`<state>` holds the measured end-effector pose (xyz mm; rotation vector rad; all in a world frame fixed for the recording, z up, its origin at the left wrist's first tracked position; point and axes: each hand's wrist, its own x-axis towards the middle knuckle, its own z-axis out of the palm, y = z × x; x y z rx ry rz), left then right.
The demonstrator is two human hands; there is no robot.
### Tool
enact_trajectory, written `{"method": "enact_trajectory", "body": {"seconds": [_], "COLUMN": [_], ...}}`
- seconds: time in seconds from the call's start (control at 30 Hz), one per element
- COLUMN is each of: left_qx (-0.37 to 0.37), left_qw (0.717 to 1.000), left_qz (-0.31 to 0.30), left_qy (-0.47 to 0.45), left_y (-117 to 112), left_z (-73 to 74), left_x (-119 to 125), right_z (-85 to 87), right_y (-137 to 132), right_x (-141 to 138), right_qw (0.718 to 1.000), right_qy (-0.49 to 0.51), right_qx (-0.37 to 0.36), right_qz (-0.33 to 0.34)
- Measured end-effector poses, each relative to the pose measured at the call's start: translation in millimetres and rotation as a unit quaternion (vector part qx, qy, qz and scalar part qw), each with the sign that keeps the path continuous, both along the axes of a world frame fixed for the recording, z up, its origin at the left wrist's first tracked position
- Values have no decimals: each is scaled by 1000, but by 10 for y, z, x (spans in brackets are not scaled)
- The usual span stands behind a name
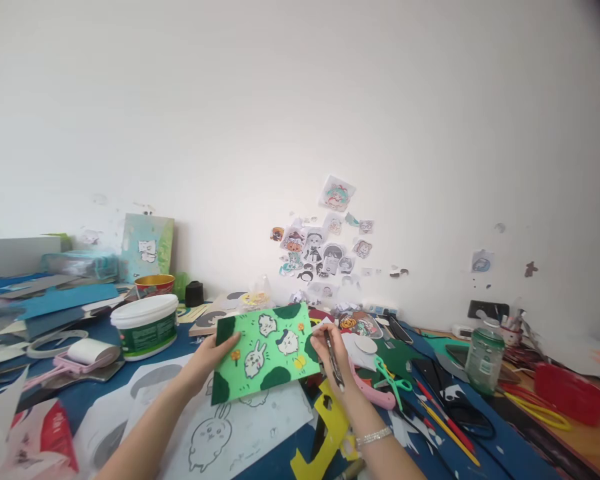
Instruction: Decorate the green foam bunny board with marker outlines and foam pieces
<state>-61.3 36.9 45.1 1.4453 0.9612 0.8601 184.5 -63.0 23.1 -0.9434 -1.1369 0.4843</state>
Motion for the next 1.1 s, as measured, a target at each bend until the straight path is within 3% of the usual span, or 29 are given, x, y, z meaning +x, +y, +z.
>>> {"method": "enact_trajectory", "body": {"seconds": [0.13,0.3,0.4,0.57,0.63,0.7,0.77,0.93,1.1], "left_qx": [10,10,2,-18,-23,-20,-7,51,88], "left_qw": [991,982,974,958,954,952,949,946,951], "left_qz": [89,120,147,182,181,175,175,182,209], "left_qy": [-95,-147,-174,-221,-237,-249,-261,-262,-208], "left_y": [26,32,34,55,73,86,86,47,23], "left_z": [14,38,60,80,58,19,-31,-141,-177], "left_x": [16,-27,-70,-112,-95,-52,11,160,187], "right_z": [-172,-263,-159,18,27,-5,-62,-200,-248], "right_y": [6,104,82,1,-9,-6,10,66,74], "right_x": [-263,-418,-153,548,611,452,126,-612,-623], "right_qw": [989,981,981,958,953,968,980,958,939], "right_qy": [113,149,174,271,279,242,181,110,95], "right_qx": [-76,-81,-62,37,49,11,-85,-215,-275], "right_qz": [49,96,60,-89,-107,-73,24,153,183]}}
